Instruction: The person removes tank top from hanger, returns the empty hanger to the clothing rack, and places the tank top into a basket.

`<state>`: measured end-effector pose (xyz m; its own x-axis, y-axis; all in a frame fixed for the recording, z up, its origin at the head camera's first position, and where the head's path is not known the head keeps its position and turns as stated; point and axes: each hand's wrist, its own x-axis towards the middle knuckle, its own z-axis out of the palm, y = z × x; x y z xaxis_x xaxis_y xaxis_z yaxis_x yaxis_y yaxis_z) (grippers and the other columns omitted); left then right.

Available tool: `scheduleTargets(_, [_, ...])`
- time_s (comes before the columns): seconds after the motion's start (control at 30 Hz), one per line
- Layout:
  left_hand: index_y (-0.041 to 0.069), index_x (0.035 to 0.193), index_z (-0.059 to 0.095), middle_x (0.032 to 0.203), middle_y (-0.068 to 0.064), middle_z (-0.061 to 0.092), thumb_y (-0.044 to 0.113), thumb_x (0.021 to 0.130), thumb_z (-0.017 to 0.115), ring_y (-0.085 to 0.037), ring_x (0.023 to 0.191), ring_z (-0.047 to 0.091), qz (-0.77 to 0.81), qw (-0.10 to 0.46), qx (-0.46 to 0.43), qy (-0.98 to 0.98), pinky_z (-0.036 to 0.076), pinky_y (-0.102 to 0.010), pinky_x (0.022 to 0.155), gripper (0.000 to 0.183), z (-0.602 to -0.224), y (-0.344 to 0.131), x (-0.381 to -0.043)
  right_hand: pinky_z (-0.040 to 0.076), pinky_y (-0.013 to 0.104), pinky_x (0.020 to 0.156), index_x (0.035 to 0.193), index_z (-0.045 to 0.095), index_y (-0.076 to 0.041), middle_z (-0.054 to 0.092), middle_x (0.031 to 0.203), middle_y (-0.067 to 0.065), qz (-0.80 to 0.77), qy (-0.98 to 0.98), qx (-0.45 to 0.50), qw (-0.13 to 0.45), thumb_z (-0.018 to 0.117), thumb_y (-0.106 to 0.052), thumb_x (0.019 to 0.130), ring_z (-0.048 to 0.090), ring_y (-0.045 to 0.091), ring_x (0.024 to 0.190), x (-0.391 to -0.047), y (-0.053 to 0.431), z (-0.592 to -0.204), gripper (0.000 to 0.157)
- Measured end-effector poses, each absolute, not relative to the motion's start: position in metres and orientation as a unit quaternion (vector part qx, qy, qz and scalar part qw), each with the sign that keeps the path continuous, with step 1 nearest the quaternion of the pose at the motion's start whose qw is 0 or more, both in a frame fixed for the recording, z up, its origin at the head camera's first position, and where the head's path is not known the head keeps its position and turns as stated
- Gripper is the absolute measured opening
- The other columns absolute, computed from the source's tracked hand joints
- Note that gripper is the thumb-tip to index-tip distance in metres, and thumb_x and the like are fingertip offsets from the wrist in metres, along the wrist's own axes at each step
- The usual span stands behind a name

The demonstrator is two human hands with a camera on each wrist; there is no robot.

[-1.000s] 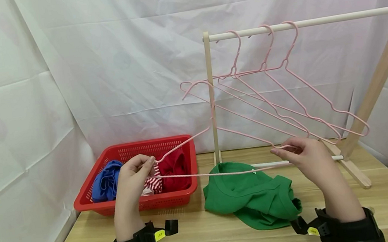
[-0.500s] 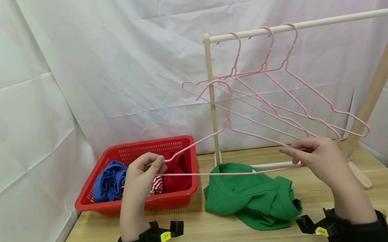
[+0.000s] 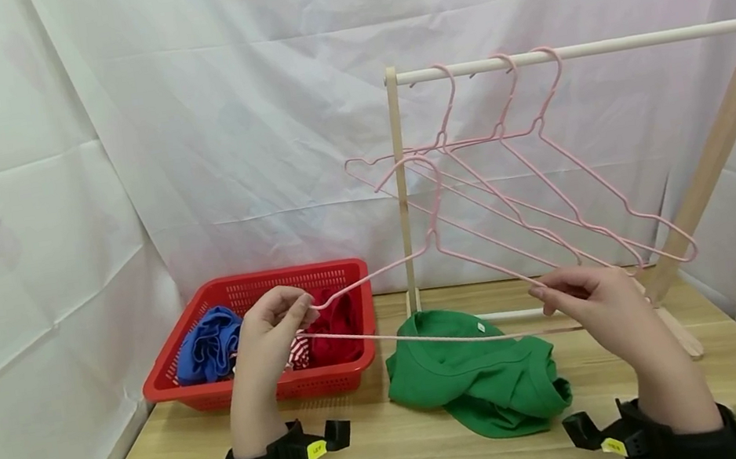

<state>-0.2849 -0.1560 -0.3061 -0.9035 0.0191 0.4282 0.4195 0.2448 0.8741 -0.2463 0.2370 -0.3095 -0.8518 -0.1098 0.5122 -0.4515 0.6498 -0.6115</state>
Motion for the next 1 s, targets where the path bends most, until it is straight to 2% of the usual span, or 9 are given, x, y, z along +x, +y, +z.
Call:
scheduleTargets(0.17, [-0.001, 0.110, 0.063, 0.094, -0.015, 0.066, 0.012, 0.097, 0.061, -0.021, 0.084, 0.066, -0.598, 0.167, -0.159, -0.767, 0.055, -0.029, 0.079, 0.018, -0.3056, -0.1542, -0.2844, 0.041, 0.026, 0.054, 0.100, 0.073, -0.011, 0.064, 0.073, -0.004, 0.396, -0.879, 0.167, 0.208, 0.066, -0.015, 0.094, 0.053, 0.012, 0.063, -0.2457, 0.2330, -0.3092, 0.010])
scheduleTargets(0.47, [0.001, 0.113, 0.062, 0.093, -0.016, 0.065, 0.011, 0.099, 0.057, -0.030, 0.085, 0.065, -0.605, 0.199, -0.169, -0.752, 0.054, -0.028, 0.079, 0.018, -0.3060, -0.1533, -0.2838, 0.043, 0.027, 0.056, 0.099, 0.072, -0.012, 0.063, 0.076, -0.002, 0.427, -0.861, 0.203, 0.187, 0.063, -0.011, 0.096, 0.052, 0.015, 0.064, -0.2436, 0.2362, -0.3095, 0.010])
scheduleTargets(0.7, [-0.002, 0.113, 0.061, 0.092, -0.017, 0.065, 0.012, 0.100, 0.054, -0.021, 0.083, 0.066, -0.623, 0.231, -0.170, -0.728, 0.054, -0.028, 0.081, 0.020, -0.3058, -0.1528, -0.2832, 0.044, 0.028, 0.055, 0.108, 0.072, -0.010, 0.063, 0.080, -0.002, 0.433, -0.857, 0.205, 0.190, 0.061, -0.009, 0.097, 0.053, 0.017, 0.069, -0.2409, 0.2393, -0.3100, 0.016])
scheduleTargets(0.83, [-0.003, 0.113, 0.061, 0.095, -0.014, 0.065, 0.013, 0.100, 0.054, -0.022, 0.085, 0.065, -0.627, 0.237, -0.163, -0.724, 0.054, -0.027, 0.081, 0.022, -0.3055, -0.1525, -0.2819, 0.040, 0.029, 0.051, 0.108, 0.073, -0.008, 0.060, 0.079, 0.000, 0.437, -0.855, 0.187, 0.208, 0.060, -0.009, 0.097, 0.048, 0.015, 0.063, -0.2393, 0.2399, -0.3095, 0.017])
scheduleTargets(1.0, [-0.003, 0.113, 0.061, 0.097, -0.011, 0.066, 0.017, 0.102, 0.052, -0.020, 0.087, 0.065, -0.628, 0.244, -0.164, -0.720, 0.054, -0.029, 0.081, 0.025, -0.3072, -0.1533, -0.2819, 0.040, 0.029, 0.051, 0.110, 0.072, -0.005, 0.060, 0.081, 0.001, 0.449, -0.847, 0.178, 0.223, 0.058, -0.010, 0.098, 0.049, 0.015, 0.066, -0.2372, 0.2407, -0.3072, 0.019])
